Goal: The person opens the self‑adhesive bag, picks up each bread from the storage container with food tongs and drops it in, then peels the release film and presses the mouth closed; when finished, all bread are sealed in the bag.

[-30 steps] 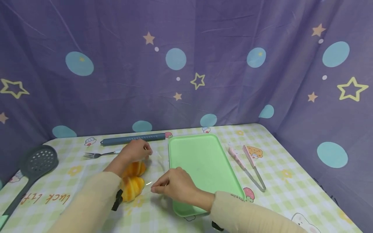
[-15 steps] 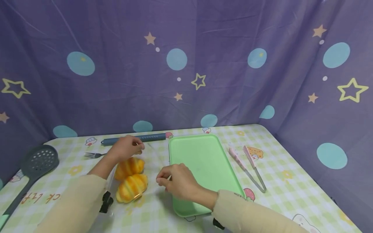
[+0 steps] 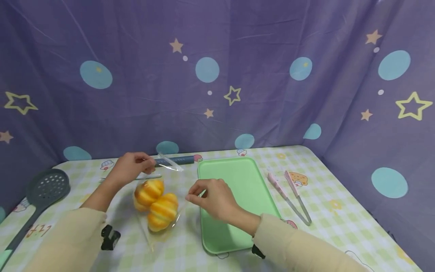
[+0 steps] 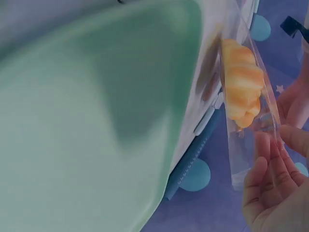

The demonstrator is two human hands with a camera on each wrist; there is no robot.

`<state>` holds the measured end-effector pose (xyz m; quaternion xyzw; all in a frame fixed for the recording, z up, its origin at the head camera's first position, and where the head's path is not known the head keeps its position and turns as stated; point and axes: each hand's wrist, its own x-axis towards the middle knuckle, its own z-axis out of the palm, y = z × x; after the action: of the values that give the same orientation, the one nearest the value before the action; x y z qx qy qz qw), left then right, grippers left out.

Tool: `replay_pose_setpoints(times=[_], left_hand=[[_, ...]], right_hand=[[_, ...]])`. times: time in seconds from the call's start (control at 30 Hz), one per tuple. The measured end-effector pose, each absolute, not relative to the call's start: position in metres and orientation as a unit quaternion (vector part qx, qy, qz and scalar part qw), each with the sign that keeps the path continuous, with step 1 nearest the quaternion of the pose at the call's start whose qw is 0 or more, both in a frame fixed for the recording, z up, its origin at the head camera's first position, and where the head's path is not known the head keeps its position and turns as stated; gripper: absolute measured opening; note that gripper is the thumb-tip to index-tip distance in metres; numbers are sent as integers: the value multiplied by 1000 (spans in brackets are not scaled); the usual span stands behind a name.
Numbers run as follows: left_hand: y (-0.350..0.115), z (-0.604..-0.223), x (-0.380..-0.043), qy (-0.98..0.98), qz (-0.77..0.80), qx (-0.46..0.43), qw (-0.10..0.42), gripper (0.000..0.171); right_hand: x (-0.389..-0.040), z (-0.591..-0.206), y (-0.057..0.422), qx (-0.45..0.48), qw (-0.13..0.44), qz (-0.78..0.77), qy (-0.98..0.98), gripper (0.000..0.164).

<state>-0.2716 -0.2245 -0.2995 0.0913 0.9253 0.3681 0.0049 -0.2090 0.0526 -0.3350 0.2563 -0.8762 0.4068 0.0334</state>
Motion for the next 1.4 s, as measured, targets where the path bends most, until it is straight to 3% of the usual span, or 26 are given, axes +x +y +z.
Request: replay_pose_setpoints(times=[0.6, 0.87, 1.0, 1.13, 1.23, 1.4], left_hand=[[-240, -296, -245, 878, 467, 43, -96, 51], [-247, -306, -237, 851, 512, 50, -109, 51], [-250, -310, -233, 835, 537, 47, -110, 44], [-252, -315, -230, 805, 579, 60, -117, 26], [-252, -319, -229, 777, 615, 69, -120, 15], [-253, -323, -229, 772, 619, 72, -125, 13]], right_hand=[[-236, -308, 67, 298, 134, 416, -848, 7], [-249, -304, 74, 326, 153, 437, -824, 32], [-249, -306, 72, 323, 148, 440, -824, 54], [-249, -307, 69, 306, 145, 445, -829, 72], [-250, -307, 66, 276, 127, 454, -837, 72], [-252, -307, 64, 225, 76, 482, -844, 56]])
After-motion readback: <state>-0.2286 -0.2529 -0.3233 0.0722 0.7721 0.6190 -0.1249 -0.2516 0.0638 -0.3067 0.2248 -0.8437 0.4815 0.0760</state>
